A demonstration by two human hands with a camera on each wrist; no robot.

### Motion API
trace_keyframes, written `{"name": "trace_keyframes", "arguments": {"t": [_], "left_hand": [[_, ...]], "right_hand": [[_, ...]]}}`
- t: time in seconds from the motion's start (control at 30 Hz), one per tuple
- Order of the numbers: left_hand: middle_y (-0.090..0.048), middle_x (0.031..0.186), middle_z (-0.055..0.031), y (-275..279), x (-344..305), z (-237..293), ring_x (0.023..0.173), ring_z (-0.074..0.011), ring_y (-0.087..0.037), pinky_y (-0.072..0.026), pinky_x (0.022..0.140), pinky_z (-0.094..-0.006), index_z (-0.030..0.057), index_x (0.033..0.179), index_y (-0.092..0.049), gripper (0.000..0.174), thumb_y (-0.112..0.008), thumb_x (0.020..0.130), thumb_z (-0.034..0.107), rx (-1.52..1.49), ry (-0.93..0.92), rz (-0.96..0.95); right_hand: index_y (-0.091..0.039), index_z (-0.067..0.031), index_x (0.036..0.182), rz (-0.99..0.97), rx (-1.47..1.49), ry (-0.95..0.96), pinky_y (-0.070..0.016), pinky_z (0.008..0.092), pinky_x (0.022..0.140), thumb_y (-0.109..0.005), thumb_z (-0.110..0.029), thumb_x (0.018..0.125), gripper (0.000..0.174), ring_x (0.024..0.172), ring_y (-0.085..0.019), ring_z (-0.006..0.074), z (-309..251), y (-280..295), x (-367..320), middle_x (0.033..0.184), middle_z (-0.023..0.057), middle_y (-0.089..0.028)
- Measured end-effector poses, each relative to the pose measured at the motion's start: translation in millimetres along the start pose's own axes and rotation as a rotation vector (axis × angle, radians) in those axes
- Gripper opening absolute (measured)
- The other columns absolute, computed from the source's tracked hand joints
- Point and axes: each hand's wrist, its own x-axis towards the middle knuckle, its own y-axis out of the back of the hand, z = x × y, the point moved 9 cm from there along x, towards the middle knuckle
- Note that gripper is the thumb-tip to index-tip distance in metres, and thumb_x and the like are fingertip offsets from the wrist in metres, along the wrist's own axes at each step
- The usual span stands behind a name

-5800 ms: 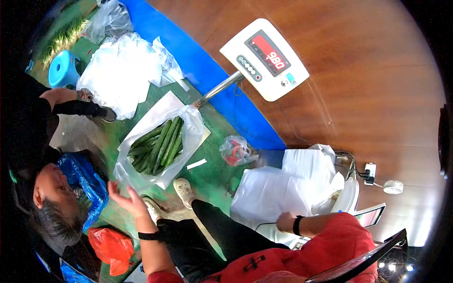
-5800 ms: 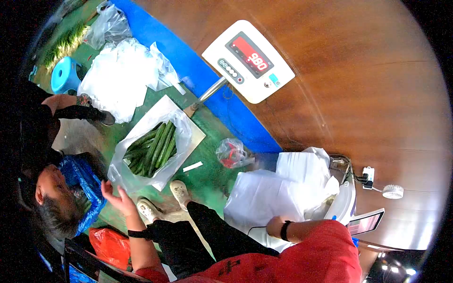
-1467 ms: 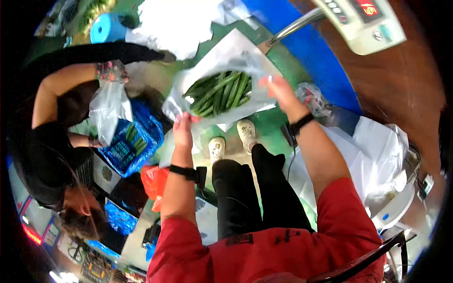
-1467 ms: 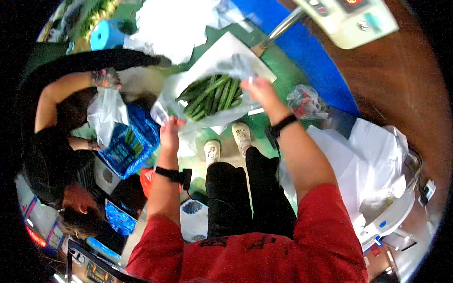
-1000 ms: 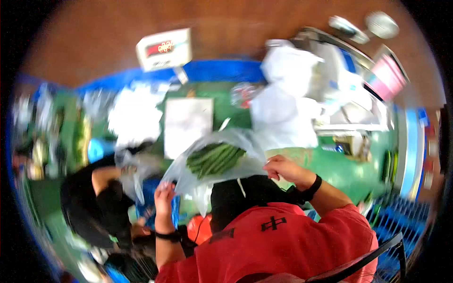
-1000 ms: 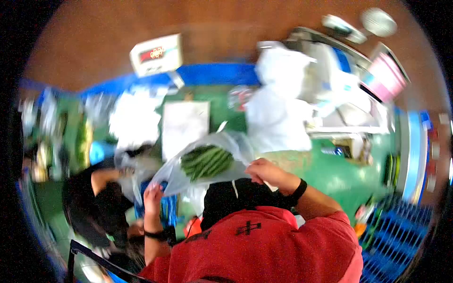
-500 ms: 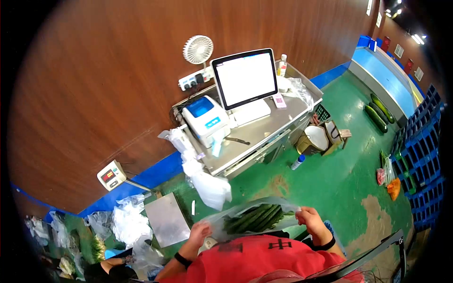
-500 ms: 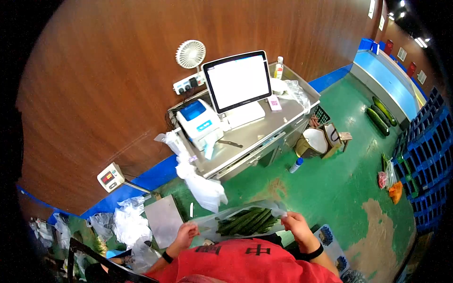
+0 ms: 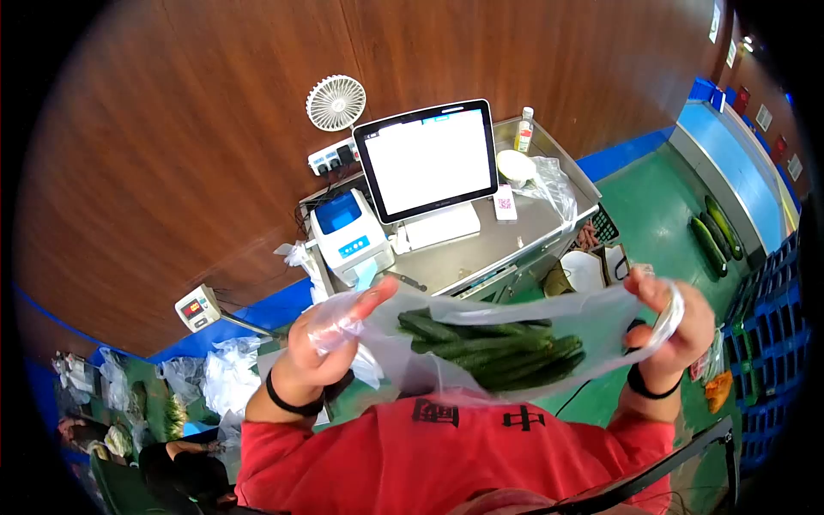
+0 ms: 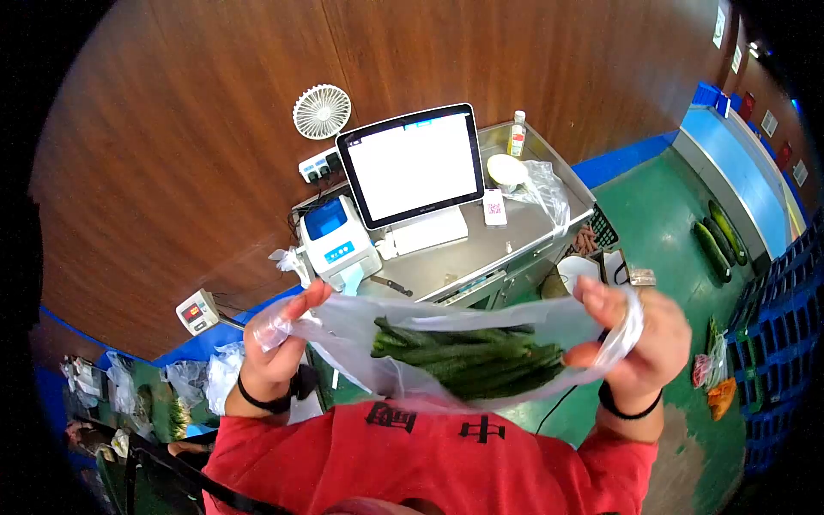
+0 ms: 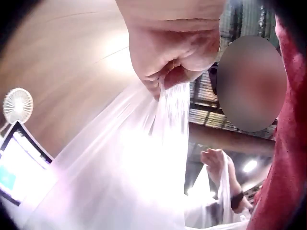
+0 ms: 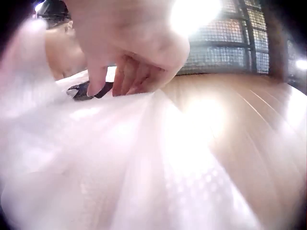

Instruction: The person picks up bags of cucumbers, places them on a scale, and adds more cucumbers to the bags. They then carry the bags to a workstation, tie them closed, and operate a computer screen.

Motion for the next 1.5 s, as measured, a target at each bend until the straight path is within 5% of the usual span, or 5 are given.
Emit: {"name": "trace_keyframes", "arguments": {"t": [0.37, 0.87, 1.0, 1.2, 1.5], "left_hand": [[-0.053, 0.111, -0.0134, -70, 153, -72, 0.072, -0.0291, -0.056, -0.0453, 0.064, -0.0321, 0.0077, 0.129, -0.033, 0.073, -0.062, 0.062, 0.007, 0.497, -0.426, -0.096], [-0.043, 0.056, 0.0007, -38, -84, -357, 0.052, -0.0091, -0.038, -0.0301, 0.050, -0.0222, 0.0102, 0.055, -0.043, 0.036, -0.045, 0.087, 0.028, -0.255, 1.002, 0.564], [-0.058, 0.081, -0.0098, -23, -95, -380, 0.087, -0.0210, -0.053, -0.0386, 0.082, -0.0311, 0.0031, 0.071, -0.052, 0.024, -0.043, 0.086, 0.019, -0.595, 0.772, 0.795], [-0.056, 0.081, -0.0061, -27, 102, -299, 0.086, -0.0147, -0.054, -0.0403, 0.078, -0.0252, -0.0010, 0.119, -0.044, 0.038, -0.045, 0.082, 0.008, -0.232, 0.549, 0.311], [-0.053, 0.085, -0.0017, -53, 118, -327, 0.071, -0.0092, -0.048, -0.0378, 0.064, -0.0192, 0.0024, 0.104, -0.052, 0.025, -0.052, 0.079, 0.005, -0.002, 0.598, 0.213]], "right_hand": [[-0.064, -0.0001, 0.072, -0.548, 0.292, -0.252, -0.0452, 0.0237, 0.052, -0.074, -0.011, 0.060, 0.019, 0.057, -0.060, 0.0144, 106, -157, 89, 0.064, 0.0090, -0.062], [-0.048, -0.0063, 0.067, -0.584, -0.100, -0.773, -0.0408, 0.0393, 0.053, -0.059, -0.011, 0.060, 0.014, 0.058, -0.052, 0.0305, 454, -308, -160, 0.061, 0.0128, -0.052], [-0.050, -0.0049, 0.069, -0.559, -0.246, -0.601, -0.0433, 0.0344, 0.058, -0.052, -0.011, 0.067, 0.007, 0.066, -0.057, 0.0276, 428, -286, -129, 0.068, 0.0127, -0.058], [-0.055, 0.0005, 0.106, -0.808, 1.634, -1.213, -0.0432, 0.0255, 0.055, -0.054, -0.006, 0.075, 0.032, 0.063, -0.054, 0.0124, 301, -307, -39, 0.076, 0.0047, -0.059], [-0.057, -0.0015, 0.078, -0.629, 0.987, -0.685, -0.0391, 0.0218, 0.047, -0.057, -0.001, 0.068, 0.009, 0.053, -0.051, 0.0087, 306, -341, -29, 0.066, 0.0036, -0.058]]}}
